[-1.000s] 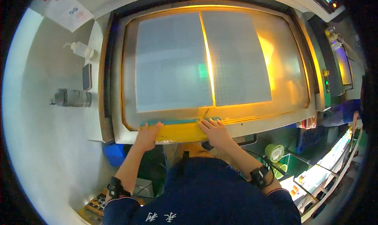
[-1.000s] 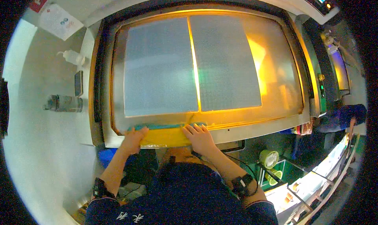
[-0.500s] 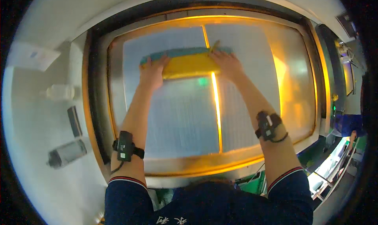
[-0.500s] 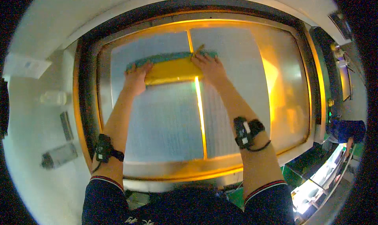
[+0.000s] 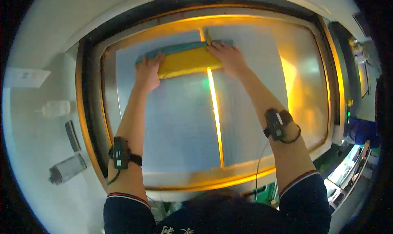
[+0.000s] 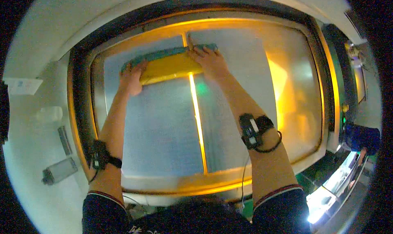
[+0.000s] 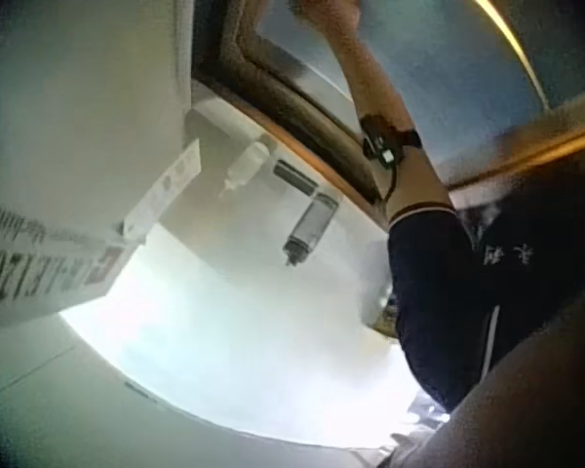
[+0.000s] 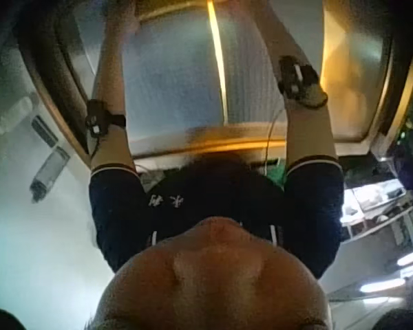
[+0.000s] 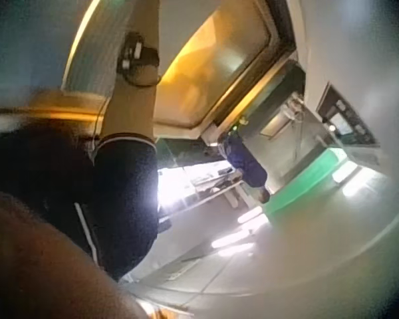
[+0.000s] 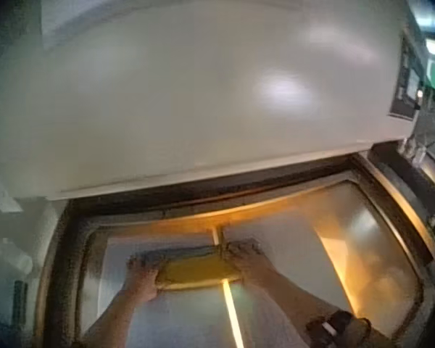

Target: Operating an LED exposure machine to process panels, including loading, smoothing with a roller, and unloading.

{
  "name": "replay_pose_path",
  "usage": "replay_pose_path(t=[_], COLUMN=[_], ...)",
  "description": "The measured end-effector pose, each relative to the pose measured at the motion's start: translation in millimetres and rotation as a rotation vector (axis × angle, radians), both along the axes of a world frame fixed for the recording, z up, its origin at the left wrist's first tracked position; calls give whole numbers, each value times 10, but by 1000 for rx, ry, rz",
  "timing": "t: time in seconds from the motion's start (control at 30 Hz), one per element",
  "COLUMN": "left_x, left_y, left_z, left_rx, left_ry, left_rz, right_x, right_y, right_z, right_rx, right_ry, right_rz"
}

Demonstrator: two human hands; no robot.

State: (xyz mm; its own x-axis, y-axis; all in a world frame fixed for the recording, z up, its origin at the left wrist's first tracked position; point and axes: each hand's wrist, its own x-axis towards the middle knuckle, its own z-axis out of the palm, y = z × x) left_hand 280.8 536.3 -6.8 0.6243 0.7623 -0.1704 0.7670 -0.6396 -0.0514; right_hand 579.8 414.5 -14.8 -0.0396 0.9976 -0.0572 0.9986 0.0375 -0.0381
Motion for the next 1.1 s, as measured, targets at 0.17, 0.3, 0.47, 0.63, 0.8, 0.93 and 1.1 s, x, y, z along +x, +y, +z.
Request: replay_pose_path(t=[0.17,0.3,0.47,0.63,0.8,0.93,1.1], left_x=[-614,-879,-904,266,1326,2418,3270], left_y=[-2759,-4713,-4898,-5354,-4457,-2473,-371], left_z=[122,670,554,701,175,65,-221], left_rx=[-404,-739,-595,-600,-342,-172,12], left_ry=[135,232,175,219,135,-9,-70], left_rz=[-87,-125,-51,-109,-140,-22,-10], right_x=[-315,-608,-465,471,1528,2452,3259], right_y=[-2768,-4910,-4960,-5499,-4586,-2538,-447], right_z=[143,507,579,630,410,43,-121], right_rx=[-253,-370,-303,-246,-149,-25,27], right_ry=[4,355,401,401,150,-46,-7], right_rz=[238,278,217,148,141,85,-17])
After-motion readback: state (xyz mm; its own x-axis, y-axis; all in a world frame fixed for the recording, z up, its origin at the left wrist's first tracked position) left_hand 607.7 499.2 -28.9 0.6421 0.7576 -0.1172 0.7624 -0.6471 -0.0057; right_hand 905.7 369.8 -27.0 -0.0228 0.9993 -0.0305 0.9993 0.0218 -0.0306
